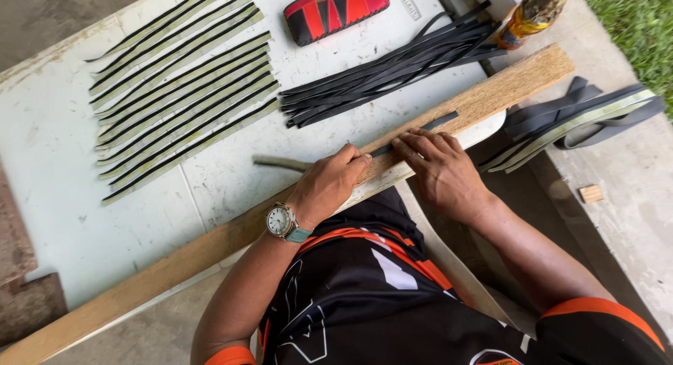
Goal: The person repeatedly smooths long, thin rubber strips against a wooden plank on a white table. They pick up each strip, press it flat, and rub it along the wood to flatten or align it before placing it back in a pile.
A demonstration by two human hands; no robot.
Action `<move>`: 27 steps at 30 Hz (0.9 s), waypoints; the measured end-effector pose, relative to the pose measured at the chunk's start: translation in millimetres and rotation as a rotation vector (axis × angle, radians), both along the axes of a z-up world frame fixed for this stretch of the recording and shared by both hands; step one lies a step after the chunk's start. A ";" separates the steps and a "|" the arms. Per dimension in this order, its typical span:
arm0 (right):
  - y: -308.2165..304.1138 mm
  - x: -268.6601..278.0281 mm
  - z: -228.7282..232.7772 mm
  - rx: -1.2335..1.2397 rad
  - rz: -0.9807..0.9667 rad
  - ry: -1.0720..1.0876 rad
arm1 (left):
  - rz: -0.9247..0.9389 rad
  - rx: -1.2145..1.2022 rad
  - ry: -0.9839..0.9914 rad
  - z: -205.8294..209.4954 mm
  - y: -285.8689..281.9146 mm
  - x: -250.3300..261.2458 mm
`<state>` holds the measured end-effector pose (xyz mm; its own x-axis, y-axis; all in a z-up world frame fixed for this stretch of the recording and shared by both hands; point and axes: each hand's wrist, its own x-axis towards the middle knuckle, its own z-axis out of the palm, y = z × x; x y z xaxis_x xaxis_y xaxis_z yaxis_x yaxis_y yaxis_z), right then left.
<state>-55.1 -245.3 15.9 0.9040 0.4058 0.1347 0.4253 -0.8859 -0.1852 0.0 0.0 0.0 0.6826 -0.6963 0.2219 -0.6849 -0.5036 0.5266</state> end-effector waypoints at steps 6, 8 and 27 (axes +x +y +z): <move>9.0 -3.3 4.9 -0.018 0.005 -0.056 | 0.002 -0.030 -0.037 -3.6 7.2 -1.7; 11.7 -3.6 5.6 -0.056 0.000 -0.077 | -0.002 -0.063 -0.028 -2.7 6.9 -0.4; 29.2 -6.7 -8.4 -0.287 -0.047 -0.121 | 0.113 0.230 0.206 27.0 46.0 -10.0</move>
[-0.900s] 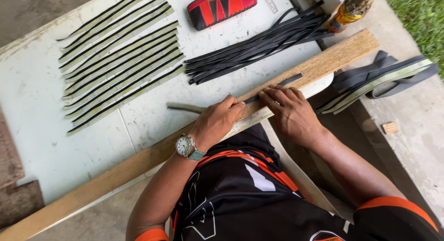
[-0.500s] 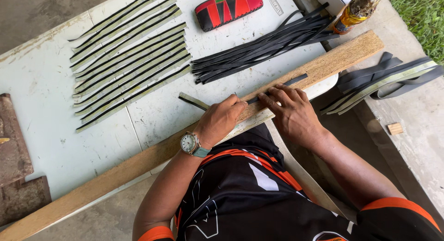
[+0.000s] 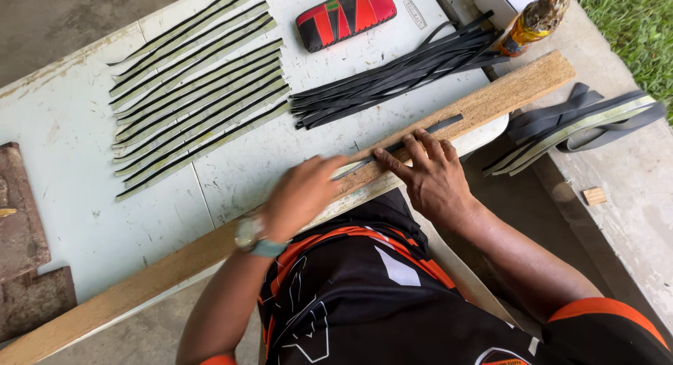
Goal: The person repeatedly smooths long, thin rubber strips against a wooden plank on a white table. They pick up each strip, press it flat, and rub it along the wood to flatten or align it before placing it back in a pile.
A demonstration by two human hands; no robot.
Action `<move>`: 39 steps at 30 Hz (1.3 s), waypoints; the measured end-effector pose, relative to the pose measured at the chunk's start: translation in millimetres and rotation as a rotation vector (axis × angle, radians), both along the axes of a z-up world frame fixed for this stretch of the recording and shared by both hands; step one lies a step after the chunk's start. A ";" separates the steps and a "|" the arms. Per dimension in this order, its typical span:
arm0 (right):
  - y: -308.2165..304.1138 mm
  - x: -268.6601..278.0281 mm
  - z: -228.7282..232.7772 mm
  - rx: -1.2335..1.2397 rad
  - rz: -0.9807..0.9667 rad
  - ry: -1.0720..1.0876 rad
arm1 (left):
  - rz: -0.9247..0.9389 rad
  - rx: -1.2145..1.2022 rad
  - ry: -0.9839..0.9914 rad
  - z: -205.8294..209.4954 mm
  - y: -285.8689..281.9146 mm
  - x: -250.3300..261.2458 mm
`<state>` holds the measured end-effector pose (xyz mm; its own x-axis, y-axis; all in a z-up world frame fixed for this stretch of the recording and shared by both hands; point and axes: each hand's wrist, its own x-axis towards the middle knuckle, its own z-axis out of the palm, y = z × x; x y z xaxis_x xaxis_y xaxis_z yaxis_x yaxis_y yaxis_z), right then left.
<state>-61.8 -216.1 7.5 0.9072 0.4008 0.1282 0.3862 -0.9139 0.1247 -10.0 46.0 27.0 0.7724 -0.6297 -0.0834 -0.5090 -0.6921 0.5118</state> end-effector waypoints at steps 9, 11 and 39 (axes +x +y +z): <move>-0.3 -2.9 -6.0 0.099 -0.012 -0.015 | 0.107 -0.062 -0.166 28.8 21.6 -20.6; -0.6 -6.0 -5.4 0.104 -0.022 -0.010 | 0.067 -0.225 -0.193 8.2 -10.9 -10.9; 11.5 -1.5 19.9 0.344 0.153 0.060 | -0.062 -0.277 -0.181 -24.5 4.3 -3.3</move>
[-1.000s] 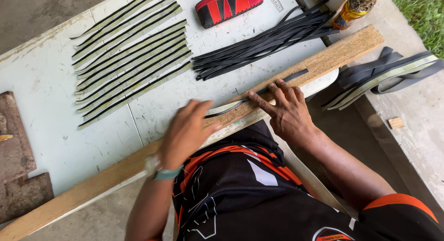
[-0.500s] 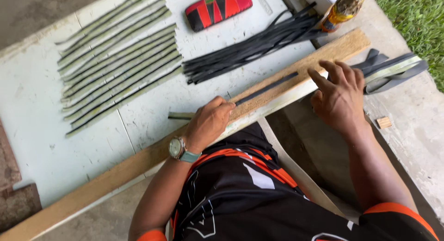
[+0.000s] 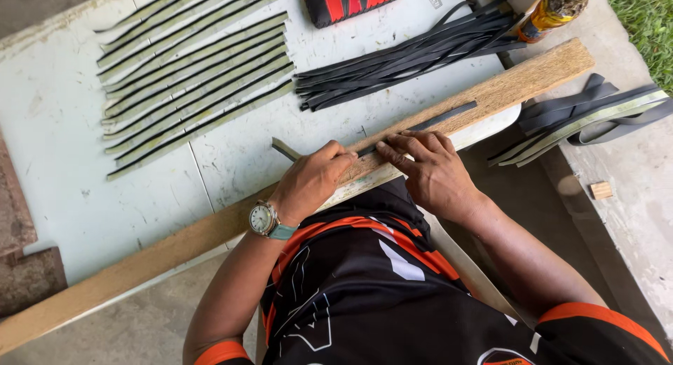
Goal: The person repeatedly smooths long, thin rubber strips against a wooden plank on a white table. They pick up each strip, press it flat, and rub it along the wood to flatten or align it before placing it back in a pile.
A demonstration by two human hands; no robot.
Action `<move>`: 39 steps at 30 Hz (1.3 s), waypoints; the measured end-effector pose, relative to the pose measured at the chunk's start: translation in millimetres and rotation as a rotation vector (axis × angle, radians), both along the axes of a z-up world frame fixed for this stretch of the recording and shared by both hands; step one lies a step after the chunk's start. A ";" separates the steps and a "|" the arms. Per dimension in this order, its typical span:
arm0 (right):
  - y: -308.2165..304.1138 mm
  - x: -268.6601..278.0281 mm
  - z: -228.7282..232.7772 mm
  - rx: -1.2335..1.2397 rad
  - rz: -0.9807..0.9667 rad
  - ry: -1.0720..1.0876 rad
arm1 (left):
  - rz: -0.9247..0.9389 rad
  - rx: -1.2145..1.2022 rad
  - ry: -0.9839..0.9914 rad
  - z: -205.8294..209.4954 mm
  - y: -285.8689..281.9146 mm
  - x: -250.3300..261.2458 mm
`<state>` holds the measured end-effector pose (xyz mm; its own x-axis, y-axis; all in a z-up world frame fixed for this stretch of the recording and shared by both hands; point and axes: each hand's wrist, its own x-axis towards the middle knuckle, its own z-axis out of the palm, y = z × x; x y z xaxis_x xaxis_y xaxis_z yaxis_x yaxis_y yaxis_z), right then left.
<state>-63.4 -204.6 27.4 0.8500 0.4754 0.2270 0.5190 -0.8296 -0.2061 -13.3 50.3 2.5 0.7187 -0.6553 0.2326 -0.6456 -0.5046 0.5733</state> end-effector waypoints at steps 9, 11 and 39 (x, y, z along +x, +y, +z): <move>5.9 -1.7 -1.7 -0.168 -0.018 -0.030 | -0.009 0.023 -0.054 -0.5 -2.2 1.3; 8.3 -3.3 -4.1 -0.269 -0.031 -0.093 | -0.013 0.028 -0.092 -1.2 -4.9 0.8; 22.9 -1.1 0.8 -0.136 -0.006 0.030 | 0.075 -0.047 -0.004 -4.0 4.2 -7.9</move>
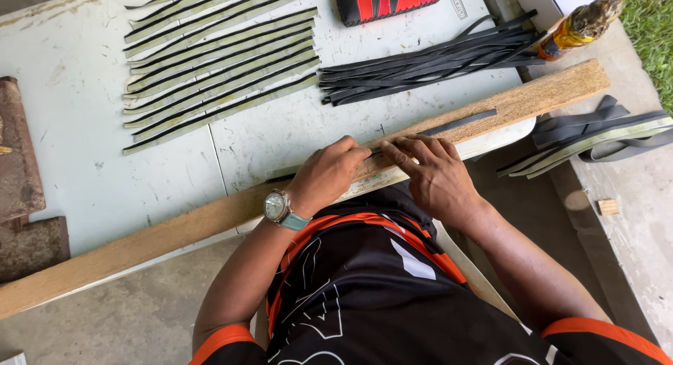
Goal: The person repeatedly smooths long, thin rubber strips against a wooden plank on a white table. They pick up each strip, press it flat, and rub it along the wood to flatten or align it before placing it back in a pile.
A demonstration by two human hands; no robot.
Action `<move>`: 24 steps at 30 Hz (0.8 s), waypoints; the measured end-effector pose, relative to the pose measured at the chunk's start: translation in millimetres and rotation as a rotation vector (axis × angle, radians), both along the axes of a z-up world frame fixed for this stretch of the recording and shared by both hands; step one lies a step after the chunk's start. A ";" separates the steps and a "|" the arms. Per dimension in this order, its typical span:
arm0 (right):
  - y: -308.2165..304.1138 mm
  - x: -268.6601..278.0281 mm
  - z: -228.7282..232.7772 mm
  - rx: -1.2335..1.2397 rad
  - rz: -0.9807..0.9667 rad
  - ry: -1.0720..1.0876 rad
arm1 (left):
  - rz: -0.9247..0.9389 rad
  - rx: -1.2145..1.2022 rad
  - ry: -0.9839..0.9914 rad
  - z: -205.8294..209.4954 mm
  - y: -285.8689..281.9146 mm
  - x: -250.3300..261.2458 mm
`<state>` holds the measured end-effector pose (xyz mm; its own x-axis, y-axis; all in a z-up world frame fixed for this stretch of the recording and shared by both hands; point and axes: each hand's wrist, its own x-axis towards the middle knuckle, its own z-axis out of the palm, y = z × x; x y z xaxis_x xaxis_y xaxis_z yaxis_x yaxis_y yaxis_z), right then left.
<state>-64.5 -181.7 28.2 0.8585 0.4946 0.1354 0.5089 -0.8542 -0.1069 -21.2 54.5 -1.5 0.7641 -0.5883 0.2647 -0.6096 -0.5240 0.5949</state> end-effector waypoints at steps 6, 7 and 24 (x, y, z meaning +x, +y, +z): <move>6.9 -0.9 -2.2 -0.026 -0.001 0.000 | 0.009 -0.007 0.062 -4.4 19.2 -5.2; 8.5 -0.9 -2.5 -0.025 0.000 0.001 | 0.012 -0.002 0.054 -2.3 20.6 -6.0; 28.5 -5.6 -8.9 -0.164 0.081 -0.077 | 0.023 0.348 0.089 7.1 -0.8 -11.2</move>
